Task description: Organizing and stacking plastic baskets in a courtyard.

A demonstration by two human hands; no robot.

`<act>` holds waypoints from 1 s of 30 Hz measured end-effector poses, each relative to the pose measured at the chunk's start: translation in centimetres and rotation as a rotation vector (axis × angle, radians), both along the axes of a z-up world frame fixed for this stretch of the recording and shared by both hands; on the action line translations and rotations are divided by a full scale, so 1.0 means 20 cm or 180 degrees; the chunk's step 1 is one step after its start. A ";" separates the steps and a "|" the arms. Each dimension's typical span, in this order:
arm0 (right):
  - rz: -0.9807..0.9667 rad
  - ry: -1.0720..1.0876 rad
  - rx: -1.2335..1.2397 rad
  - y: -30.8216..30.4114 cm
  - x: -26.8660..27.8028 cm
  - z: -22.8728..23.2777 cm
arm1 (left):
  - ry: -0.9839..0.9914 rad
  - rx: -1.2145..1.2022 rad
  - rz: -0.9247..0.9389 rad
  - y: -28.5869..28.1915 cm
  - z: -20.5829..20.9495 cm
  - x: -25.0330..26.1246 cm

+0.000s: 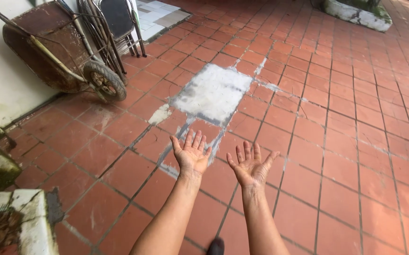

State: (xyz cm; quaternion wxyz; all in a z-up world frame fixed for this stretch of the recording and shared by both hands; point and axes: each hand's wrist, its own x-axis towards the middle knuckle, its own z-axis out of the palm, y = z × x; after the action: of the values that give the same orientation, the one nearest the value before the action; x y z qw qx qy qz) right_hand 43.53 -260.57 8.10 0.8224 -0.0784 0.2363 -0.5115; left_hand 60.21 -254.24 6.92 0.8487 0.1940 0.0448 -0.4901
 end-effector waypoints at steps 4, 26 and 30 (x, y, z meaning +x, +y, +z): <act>-0.0004 -0.0026 0.0119 -0.50 0.05 0.01 | -0.0031 0.0060 0.0010 -0.49 0.03 0.06; 0.0445 0.0090 -0.0109 -2.69 1.46 0.11 | 0.0035 -0.0231 0.0332 -2.58 0.07 1.43; 0.0376 0.0127 -0.0087 -3.07 1.86 0.26 | 0.0011 -0.0190 0.0346 -2.98 0.20 1.79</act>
State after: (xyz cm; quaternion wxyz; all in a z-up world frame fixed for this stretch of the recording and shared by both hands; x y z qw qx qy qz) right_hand 80.64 -321.89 13.35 0.8452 -0.1137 0.2405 -0.4636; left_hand 96.03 -313.83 10.96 0.8793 0.1650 0.0420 -0.4447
